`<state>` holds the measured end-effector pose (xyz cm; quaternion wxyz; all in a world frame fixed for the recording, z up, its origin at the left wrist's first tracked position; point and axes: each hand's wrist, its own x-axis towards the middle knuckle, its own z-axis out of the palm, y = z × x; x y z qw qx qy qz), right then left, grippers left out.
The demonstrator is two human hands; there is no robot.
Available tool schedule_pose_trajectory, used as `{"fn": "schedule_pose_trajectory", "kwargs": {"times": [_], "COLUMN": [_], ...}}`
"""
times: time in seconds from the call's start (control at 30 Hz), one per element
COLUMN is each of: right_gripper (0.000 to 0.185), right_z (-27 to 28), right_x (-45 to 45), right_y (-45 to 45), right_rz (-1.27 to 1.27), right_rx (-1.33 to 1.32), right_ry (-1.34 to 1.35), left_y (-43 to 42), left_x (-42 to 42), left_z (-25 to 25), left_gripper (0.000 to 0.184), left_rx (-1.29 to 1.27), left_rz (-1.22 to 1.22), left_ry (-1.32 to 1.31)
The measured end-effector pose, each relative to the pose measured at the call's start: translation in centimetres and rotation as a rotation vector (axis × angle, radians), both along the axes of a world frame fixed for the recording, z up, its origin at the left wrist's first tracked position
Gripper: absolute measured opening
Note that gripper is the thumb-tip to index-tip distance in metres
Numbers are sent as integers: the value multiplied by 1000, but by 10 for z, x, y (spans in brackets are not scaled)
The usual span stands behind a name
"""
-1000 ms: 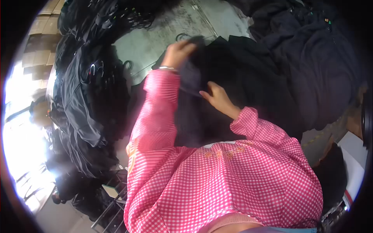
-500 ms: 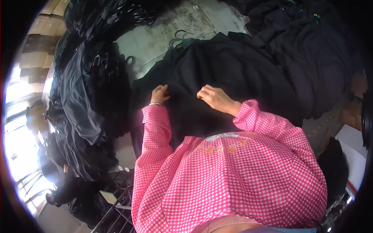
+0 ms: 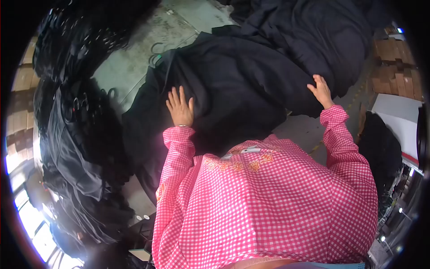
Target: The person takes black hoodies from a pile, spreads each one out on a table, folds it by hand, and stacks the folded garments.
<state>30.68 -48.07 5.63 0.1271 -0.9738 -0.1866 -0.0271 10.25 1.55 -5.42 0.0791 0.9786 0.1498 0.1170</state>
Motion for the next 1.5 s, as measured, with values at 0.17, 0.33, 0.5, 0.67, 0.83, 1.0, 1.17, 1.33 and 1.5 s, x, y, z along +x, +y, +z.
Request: {"fn": "schedule_pose_trajectory", "kwargs": {"times": [0.17,0.33,0.5,0.67,0.83,1.0,1.17,1.33,1.5], "right_gripper": [37,32,31,27,23,27,31,28,27], "right_z": [-23,-18,85,183,203,240,255,292,342], "right_x": [-8,-33,1,66,149,164,116,69,25], "right_y": [-71,-120,-135,-167,-171,-86,-34,4,91], "right_rz": [-161,-277,-254,-42,-53,131,66,148,266], "right_rx": [-174,-59,201,71,-21,-152,-136,-67,-9], "right_ry": [202,622,718,387,359,341,314,300,320], "left_y": [-5,-7,-13,-16,-14,-24,-107,-190,-190], "left_x": [-1,5,12,-2,4,11,41,76,87], "left_z": [3,-3,-12,-7,1,35,88,75,119], "left_gripper": [62,61,61,62,61,60,62,61,54], "left_rx": [50,70,88,100,97,-84,-290,-702,-1624], "left_rz": [-12,-10,-25,-19,5,44,-268,-530,-358], "left_ry": [51,48,55,59,95,131,-305,-339,1]}}
